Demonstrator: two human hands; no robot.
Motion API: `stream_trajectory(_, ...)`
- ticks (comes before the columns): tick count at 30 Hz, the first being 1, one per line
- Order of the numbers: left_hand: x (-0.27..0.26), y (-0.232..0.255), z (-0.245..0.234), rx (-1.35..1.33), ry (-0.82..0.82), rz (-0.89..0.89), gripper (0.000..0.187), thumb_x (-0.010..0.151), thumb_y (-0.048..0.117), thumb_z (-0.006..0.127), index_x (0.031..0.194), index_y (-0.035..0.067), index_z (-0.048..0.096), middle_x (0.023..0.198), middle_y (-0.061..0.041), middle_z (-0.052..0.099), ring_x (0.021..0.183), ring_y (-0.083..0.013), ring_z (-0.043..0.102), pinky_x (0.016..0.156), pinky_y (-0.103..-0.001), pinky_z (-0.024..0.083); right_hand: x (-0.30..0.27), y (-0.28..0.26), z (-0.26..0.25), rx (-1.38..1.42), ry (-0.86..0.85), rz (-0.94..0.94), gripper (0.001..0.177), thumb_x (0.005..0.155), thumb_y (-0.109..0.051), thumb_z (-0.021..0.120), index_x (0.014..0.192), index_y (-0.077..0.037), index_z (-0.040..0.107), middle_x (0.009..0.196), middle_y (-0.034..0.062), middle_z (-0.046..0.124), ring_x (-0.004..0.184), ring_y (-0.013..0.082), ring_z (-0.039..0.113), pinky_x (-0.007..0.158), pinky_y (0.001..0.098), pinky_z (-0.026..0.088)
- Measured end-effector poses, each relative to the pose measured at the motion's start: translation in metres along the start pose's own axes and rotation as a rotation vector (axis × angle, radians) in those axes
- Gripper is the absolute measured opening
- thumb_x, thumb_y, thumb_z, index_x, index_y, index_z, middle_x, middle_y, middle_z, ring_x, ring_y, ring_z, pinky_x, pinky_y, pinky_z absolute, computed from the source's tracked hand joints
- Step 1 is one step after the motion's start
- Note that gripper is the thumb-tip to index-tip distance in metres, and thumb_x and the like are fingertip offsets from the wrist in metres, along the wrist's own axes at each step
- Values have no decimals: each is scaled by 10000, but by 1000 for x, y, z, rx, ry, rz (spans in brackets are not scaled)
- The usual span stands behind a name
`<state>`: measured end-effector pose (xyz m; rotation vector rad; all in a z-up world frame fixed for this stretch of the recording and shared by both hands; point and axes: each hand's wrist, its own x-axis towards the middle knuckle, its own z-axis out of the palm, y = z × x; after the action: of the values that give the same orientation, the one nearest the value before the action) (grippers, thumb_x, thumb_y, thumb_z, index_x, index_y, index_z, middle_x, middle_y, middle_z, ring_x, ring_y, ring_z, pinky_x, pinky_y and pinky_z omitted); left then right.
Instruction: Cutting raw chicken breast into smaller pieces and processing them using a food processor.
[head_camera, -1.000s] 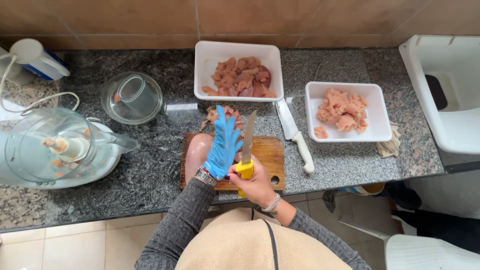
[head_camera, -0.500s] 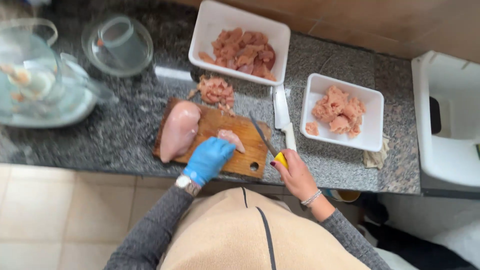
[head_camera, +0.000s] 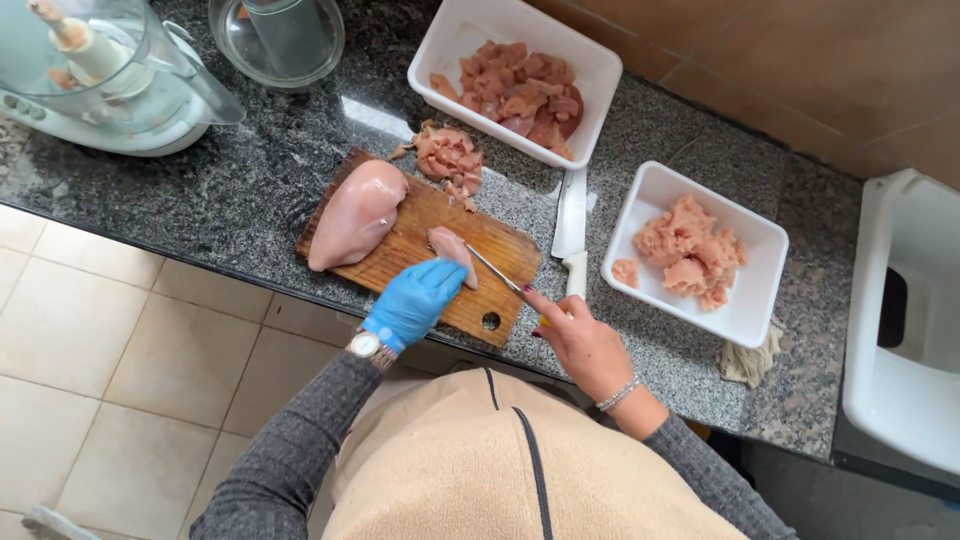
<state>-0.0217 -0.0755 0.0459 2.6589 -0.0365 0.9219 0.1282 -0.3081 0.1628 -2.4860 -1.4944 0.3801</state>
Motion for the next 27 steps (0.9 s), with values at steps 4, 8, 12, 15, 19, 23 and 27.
stream_trajectory(4, -20, -3, 8, 70, -275, -70, 134, 934, 182, 646, 1049, 112, 641, 992, -51, 642, 975, -275, 650, 815, -417, 530, 1, 2, 2, -44, -26, -52, 507, 942, -330, 663, 1433, -320, 536, 925, 107, 610, 642, 338, 675, 551, 468, 555)
stream_trajectory(8, 2, 5, -11, -23, -132, -130, 300, 910, 263, 666, 1151, 83, 659, 1018, -90, 630, 950, -293, 629, 797, -420, 515, 2, 6, 5, -51, -19, -75, 493, 934, -342, 662, 1413, -317, 552, 906, 111, 606, 644, 334, 675, 552, 468, 555)
stream_trajectory(12, -1, 5, 1, 54, -17, -50, 307, 882, 259, 644, 1129, 76, 636, 1108, -75, 647, 1031, -282, 634, 870, -412, 515, 1, 2, 3, -47, -14, -36, 484, 934, -338, 660, 1408, -321, 560, 901, 109, 606, 650, 332, 679, 556, 467, 558)
stream_trajectory(15, -13, -5, 5, 17, -203, -71, 187, 928, 232, 683, 1081, 124, 665, 1005, -49, 637, 963, -269, 626, 800, -422, 501, 1, -1, 0, -53, -33, -23, 475, 951, -334, 656, 1416, -312, 558, 908, 114, 604, 646, 337, 678, 553, 466, 557)
stream_trajectory(19, -16, -14, -3, -15, -305, -5, 136, 918, 246, 693, 974, 134, 639, 946, -44, 625, 950, -265, 622, 817, -432, 507, 1, -5, 1, -42, -45, -38, 469, 936, -324, 654, 1396, -304, 567, 918, 96, 616, 637, 329, 682, 532, 461, 556)
stream_trajectory(23, -5, -8, -4, -85, -152, 41, 221, 867, 187, 661, 1065, 98, 621, 1005, -61, 629, 1001, -271, 622, 856, -404, 515, -3, -4, 4, -59, -35, -47, 470, 948, -314, 640, 1410, -293, 557, 909, 97, 608, 638, 323, 682, 535, 454, 564)
stream_trajectory(27, -12, -15, 1, -132, -239, 43, 195, 847, 160, 664, 1028, 109, 615, 987, -61, 631, 973, -270, 625, 830, -414, 511, -4, -5, -2, -158, -78, 42, 460, 941, -356, 647, 1391, -317, 561, 910, 104, 600, 632, 324, 682, 524, 462, 559)
